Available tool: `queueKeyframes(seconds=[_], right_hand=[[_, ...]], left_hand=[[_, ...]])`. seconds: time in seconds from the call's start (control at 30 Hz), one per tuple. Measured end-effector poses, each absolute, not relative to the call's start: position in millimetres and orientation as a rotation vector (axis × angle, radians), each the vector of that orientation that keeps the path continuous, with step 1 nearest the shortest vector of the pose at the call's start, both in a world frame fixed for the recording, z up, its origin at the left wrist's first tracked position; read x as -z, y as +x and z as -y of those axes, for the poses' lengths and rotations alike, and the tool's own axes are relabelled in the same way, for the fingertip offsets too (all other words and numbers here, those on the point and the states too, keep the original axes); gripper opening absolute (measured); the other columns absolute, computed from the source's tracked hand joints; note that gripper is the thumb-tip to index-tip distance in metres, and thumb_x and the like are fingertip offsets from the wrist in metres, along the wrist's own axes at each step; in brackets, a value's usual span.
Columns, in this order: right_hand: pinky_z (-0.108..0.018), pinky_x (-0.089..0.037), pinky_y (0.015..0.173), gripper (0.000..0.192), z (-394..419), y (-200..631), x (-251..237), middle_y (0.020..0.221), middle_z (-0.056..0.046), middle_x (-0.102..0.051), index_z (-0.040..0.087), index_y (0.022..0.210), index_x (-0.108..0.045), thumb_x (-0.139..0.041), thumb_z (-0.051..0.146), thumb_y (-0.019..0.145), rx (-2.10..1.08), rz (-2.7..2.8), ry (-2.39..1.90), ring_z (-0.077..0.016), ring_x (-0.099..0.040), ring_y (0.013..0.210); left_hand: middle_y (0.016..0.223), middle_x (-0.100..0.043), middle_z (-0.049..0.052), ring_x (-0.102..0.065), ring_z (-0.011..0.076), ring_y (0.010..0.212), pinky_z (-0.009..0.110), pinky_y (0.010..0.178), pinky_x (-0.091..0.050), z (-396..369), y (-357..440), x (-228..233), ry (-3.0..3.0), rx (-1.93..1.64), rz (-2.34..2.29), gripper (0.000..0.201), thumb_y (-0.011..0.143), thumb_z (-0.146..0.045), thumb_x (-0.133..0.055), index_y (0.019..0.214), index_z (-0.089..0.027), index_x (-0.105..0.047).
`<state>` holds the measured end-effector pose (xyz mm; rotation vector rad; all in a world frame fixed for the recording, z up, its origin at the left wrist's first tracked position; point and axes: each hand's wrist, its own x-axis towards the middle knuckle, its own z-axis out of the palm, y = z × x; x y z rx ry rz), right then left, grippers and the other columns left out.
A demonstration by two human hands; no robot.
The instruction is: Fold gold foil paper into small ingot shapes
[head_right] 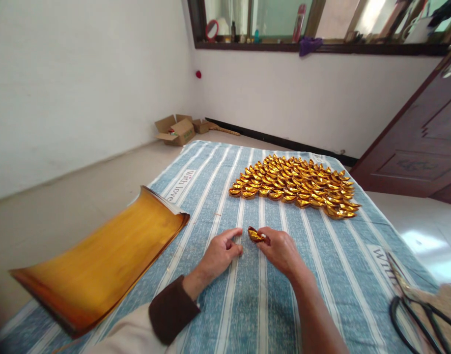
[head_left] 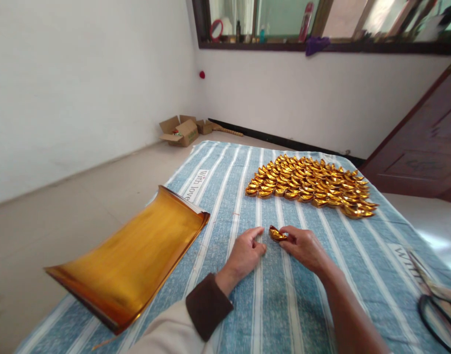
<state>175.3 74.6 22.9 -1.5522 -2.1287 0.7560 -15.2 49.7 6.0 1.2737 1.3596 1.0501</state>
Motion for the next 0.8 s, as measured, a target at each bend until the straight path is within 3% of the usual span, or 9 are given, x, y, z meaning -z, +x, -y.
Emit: queueKeyframes(seconds=[0.17, 0.3, 0.43, 0.8], right_hand=[[-0.023, -0.034, 0.056, 0.023, -76, 175, -21, 0.061, 0.002, -0.058, 0.022, 0.093, -0.069, -0.054, 0.027, 0.077, -0.748, 2.115, -1.518, -0.0137, -0.051, 0.056], [-0.023, -0.033, 0.054, 0.021, -78, 176, -19, 0.058, 0.003, -0.053, 0.021, 0.090, -0.069, -0.055, 0.031, 0.077, -0.777, 2.058, -1.488, -0.0128, -0.048, 0.055], [-0.022, -0.032, 0.053, 0.019, -80, 177, -17, 0.057, 0.004, -0.050, 0.021, 0.087, -0.069, -0.056, 0.032, 0.077, -0.794, 2.025, -1.481, -0.0119, -0.046, 0.055], [-0.022, -0.035, 0.050, 0.023, -82, 175, -13, 0.054, 0.006, -0.049, 0.018, 0.087, -0.066, -0.061, 0.036, 0.074, -1.072, 1.791, -1.432, -0.0109, -0.047, 0.050]], left_hand=[[0.102, -0.068, 0.003, -0.058, 0.0143, 0.066, 0.022, 0.058, -0.043, -66, -12, -1, 1.364, -1.000, -1.315, 0.048, 0.062, -0.003, -0.060, 0.105, -0.021, -0.069], [0.105, -0.067, 0.002, -0.057, 0.0115, 0.059, 0.020, 0.053, -0.041, -84, -10, -2, 1.388, -0.975, -1.283, 0.046, 0.060, -0.003, -0.060, 0.101, -0.022, -0.068], [0.099, -0.067, 0.000, -0.054, 0.0078, 0.048, 0.020, 0.051, -0.040, -95, -10, -2, 1.428, -0.931, -1.239, 0.036, 0.063, -0.007, -0.057, 0.095, -0.020, -0.066], [0.076, -0.065, -0.001, -0.054, 0.0097, 0.048, 0.021, 0.050, -0.039, -100, -7, 6, 1.448, -0.899, -1.190, 0.019, 0.071, -0.016, -0.055, 0.085, -0.018, -0.068]])
